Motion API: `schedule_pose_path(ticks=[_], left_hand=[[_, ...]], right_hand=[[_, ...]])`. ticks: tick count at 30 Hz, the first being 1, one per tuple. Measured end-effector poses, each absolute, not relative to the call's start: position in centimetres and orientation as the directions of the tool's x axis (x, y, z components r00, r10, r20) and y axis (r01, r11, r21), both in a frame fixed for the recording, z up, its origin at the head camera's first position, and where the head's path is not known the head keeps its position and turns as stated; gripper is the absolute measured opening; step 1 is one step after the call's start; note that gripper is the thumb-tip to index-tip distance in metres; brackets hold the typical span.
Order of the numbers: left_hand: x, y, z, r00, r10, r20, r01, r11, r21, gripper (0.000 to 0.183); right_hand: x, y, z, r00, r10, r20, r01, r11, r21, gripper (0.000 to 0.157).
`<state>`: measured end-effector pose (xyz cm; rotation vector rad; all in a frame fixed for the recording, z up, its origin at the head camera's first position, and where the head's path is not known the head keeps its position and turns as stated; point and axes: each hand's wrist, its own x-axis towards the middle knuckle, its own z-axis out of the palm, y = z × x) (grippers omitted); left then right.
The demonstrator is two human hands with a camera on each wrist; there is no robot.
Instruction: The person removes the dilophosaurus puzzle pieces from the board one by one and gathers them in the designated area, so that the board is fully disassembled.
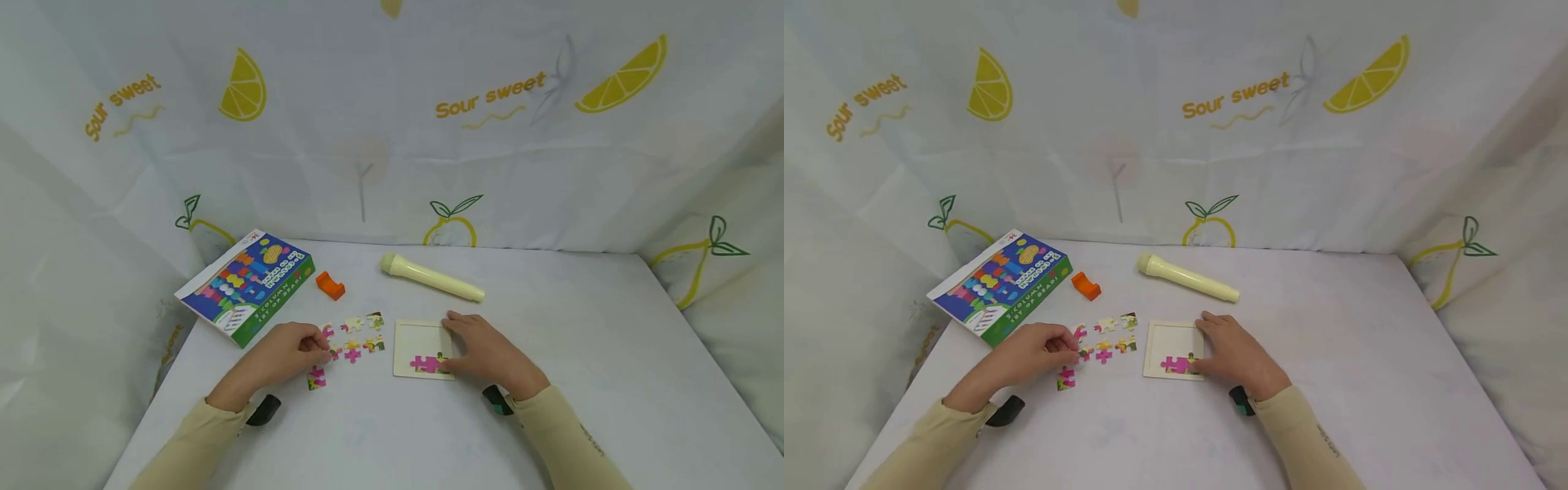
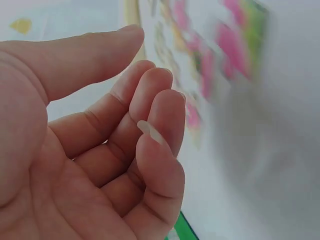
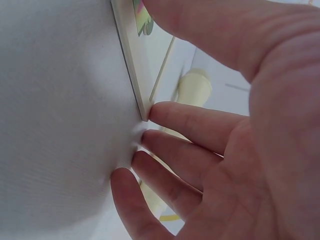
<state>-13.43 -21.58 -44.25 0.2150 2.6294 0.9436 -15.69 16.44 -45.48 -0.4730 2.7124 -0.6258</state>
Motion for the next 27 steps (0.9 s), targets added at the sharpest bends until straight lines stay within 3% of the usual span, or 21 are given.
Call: schedule_pose_path(ticks=[10, 16, 27], left_hand=[[-16.3, -10.1, -44.6, -0.826, 0.517, -0.223, 0.287, 0.728, 0.622, 0.013], [-16.8, -7.0, -45.2, -0.827, 0.51, -0.238, 0.314, 0.769, 0.557, 0.02], [-16.3, -5.7, -45.3, -0.824, 0.499, -0.268, 0.287, 0.776, 0.562, 0.022]], right_hand=[[-16.1, 16.3, -45.9, -0.893, -0.396, -0.214, -0.255, 0.837, -0.484, 0.082], [-16.0, 15.9, -45.7, -0.893, -0.395, -0.215, -0.246, 0.828, -0.503, 0.081], [-15.7, 16.5, -45.4, -0.899, -0.373, -0.229, -0.227, 0.844, -0.485, 0.083]])
